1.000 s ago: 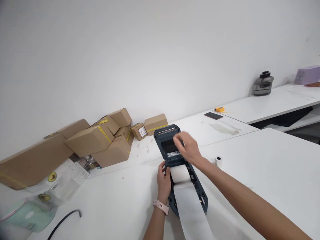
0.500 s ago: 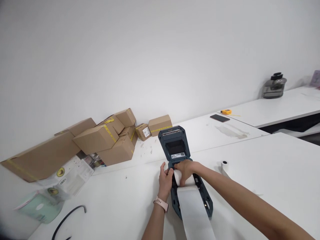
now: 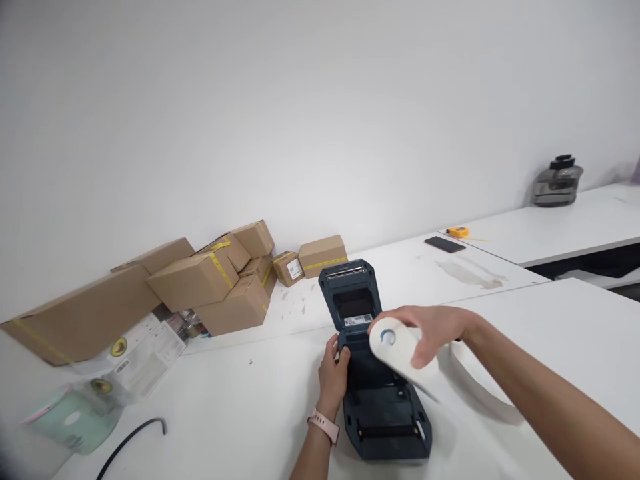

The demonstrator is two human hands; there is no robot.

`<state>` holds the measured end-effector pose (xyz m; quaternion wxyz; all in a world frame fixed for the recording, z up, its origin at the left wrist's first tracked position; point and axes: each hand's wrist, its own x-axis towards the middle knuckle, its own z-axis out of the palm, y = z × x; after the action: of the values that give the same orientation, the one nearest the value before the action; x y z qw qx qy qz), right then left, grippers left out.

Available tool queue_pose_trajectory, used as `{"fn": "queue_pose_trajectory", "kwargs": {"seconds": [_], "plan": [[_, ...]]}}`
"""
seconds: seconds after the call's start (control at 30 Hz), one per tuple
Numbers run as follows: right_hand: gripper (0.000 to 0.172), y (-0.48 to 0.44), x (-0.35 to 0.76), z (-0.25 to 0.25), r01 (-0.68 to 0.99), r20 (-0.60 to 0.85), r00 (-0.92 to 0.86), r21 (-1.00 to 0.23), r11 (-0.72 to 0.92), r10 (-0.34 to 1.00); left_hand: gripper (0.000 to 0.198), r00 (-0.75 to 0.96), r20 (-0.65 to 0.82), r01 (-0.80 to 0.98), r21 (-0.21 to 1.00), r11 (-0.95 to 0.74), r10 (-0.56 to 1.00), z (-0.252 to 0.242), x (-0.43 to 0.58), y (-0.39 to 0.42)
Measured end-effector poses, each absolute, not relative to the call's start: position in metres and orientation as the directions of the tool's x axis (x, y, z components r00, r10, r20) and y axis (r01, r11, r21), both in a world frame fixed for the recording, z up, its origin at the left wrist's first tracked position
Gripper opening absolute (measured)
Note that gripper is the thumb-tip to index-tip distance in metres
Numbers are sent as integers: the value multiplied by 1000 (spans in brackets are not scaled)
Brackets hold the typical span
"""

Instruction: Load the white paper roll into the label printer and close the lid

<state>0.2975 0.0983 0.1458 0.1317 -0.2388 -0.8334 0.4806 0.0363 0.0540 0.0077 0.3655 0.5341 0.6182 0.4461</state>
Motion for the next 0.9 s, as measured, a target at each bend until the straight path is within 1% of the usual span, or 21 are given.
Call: {"fn": "queue_pose_trajectory", "kwargs": {"seconds": [0.07, 0.17, 0.27, 0.37, 0.43, 0.57, 0.7, 0.73, 0.8, 0.9], "plan": [[73, 105, 326, 143, 287, 38, -808, -846, 449, 588, 53, -173, 15, 360, 932, 49, 985, 8, 39, 54], [70, 125, 353, 128, 388, 62, -682, -814, 432, 729, 53, -183, 7, 393, 917, 67, 983, 9, 41, 54], [65, 146, 360, 105, 464, 9, -539, -831, 306, 842, 52, -185, 6, 414, 907, 73, 983, 12, 42, 53], [62, 163, 352, 76, 514, -72, -395, -844, 155, 916, 52, -183, 10, 429, 901, 70, 983, 14, 42, 51], [64, 170, 344, 56, 527, -97, -333, -844, 100, 938, 51, -181, 19, 439, 896, 63, 983, 14, 43, 51], [70, 173, 332, 25, 523, -119, -312, -850, 66, 943, 51, -183, 25, 453, 890, 62, 983, 14, 43, 51], [80, 170, 348, 16, 485, -110, -335, -871, 71, 936, 50, -178, 34, 448, 893, 50, 983, 14, 42, 52], [80, 168, 359, 18, 473, -105, -334, -878, 71, 937, 50, -175, 36, 444, 895, 47, 984, 14, 42, 52], [72, 164, 388, 21, 454, -89, -299, -889, 60, 950, 49, -170, 35, 439, 898, 44, 985, 13, 41, 52], [52, 151, 428, 21, 466, -95, -221, -885, 19, 971, 49, -174, 26, 440, 897, 54, 984, 12, 41, 52]]}}
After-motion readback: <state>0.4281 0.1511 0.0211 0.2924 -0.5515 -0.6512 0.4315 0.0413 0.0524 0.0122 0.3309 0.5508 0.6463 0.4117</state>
